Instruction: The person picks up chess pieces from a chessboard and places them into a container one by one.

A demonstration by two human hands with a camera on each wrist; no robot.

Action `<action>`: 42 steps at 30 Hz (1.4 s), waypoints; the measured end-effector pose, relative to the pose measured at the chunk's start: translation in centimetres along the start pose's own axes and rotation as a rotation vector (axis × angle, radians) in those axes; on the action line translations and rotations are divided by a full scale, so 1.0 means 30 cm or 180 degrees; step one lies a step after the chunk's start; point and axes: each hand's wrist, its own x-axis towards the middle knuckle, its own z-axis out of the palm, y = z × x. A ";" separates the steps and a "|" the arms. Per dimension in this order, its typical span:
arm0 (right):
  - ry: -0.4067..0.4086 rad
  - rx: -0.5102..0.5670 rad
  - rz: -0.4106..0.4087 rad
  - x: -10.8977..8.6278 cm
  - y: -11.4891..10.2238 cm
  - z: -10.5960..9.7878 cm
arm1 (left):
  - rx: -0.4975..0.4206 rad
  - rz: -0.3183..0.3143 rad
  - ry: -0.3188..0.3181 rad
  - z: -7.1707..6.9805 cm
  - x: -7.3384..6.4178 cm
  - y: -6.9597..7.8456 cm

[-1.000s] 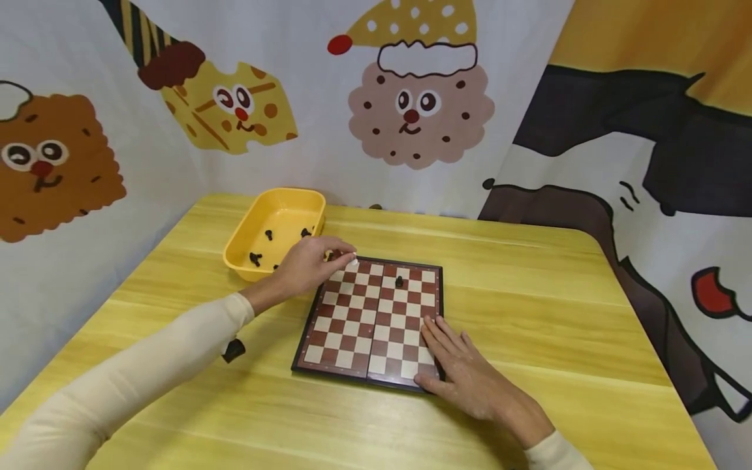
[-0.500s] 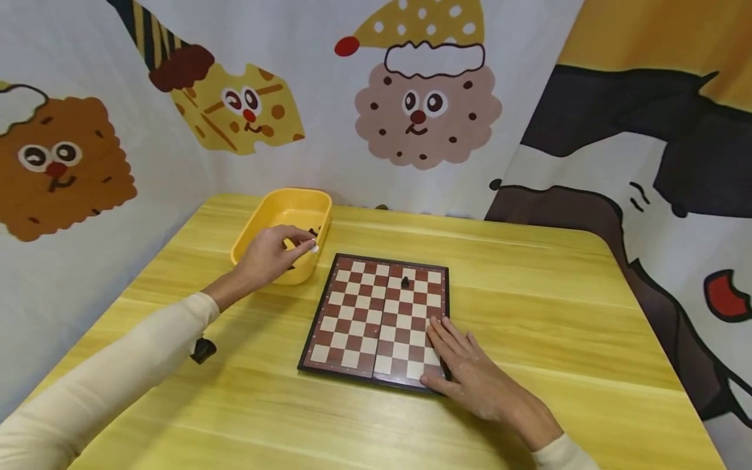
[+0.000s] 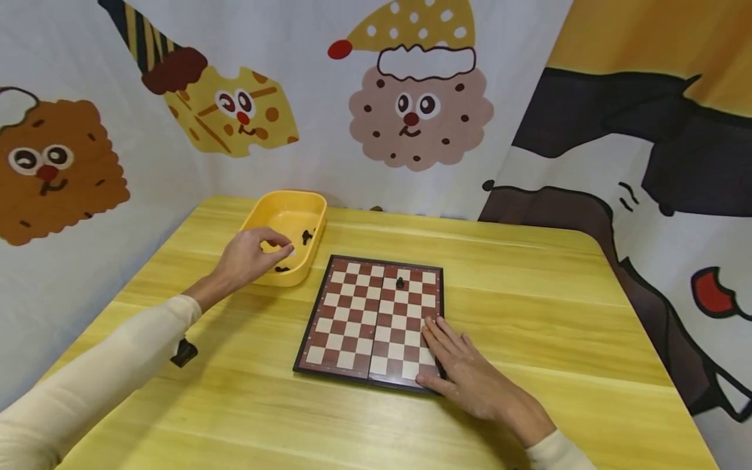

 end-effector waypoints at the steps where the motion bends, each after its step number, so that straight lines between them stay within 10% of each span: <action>1: -0.0002 0.0011 0.0000 0.000 0.000 -0.002 | -0.0001 -0.0003 0.0013 0.001 -0.001 -0.001; 12: -0.0053 0.0125 0.0028 0.006 -0.005 -0.025 | -0.0144 0.0169 0.0324 0.028 0.012 0.022; 26: -0.0085 0.0139 0.0001 0.011 -0.009 -0.011 | -0.0946 0.0491 0.0312 0.123 0.025 0.220; 32: -0.0079 0.0123 0.0010 0.011 -0.008 -0.004 | -0.1360 0.0417 -0.0557 0.230 0.064 0.297; 36: -0.0100 0.0157 0.0066 0.009 -0.005 0.003 | -0.1116 0.0450 -0.1217 0.307 0.091 0.344; 42: -0.0078 0.0126 0.0163 0.008 -0.006 -0.003 | -0.0517 0.0593 -0.1335 0.391 0.113 0.378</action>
